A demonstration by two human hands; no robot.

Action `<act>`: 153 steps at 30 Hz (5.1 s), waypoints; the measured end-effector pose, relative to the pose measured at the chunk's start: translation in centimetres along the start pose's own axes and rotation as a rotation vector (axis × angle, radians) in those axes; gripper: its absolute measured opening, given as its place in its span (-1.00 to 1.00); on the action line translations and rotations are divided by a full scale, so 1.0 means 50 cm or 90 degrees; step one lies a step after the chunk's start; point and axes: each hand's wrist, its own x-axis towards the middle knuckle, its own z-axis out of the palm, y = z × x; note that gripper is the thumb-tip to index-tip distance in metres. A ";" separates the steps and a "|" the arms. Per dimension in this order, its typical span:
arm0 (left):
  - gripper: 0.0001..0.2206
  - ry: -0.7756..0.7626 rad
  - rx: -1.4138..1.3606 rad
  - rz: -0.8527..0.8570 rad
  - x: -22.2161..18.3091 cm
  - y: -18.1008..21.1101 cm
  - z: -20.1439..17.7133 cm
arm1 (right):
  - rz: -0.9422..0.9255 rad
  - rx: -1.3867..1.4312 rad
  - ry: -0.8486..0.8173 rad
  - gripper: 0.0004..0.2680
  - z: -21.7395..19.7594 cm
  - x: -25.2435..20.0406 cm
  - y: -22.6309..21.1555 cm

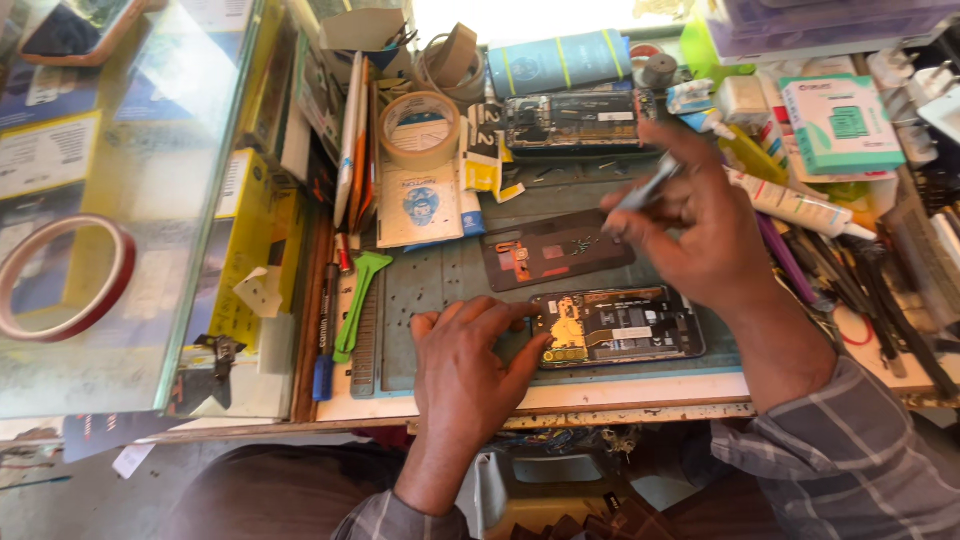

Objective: The person uses a precision screwdriver to remove and place small screws on a disassembled smartphone motherboard. They repeatedly pick up screws from the workbench and place them into screw holes on the phone's internal frame.

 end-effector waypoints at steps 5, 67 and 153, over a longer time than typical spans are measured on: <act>-0.77 0.001 0.000 0.003 0.001 0.000 0.003 | 0.079 -0.016 0.025 -0.45 -0.006 0.016 0.015; -0.88 0.037 -0.107 0.026 0.057 0.004 0.051 | -0.008 0.197 -0.155 -0.50 0.025 -0.010 -0.019; -0.73 -0.066 0.005 0.093 -0.002 -0.041 -0.039 | -0.102 -0.266 -0.170 -0.53 0.093 -0.078 -0.134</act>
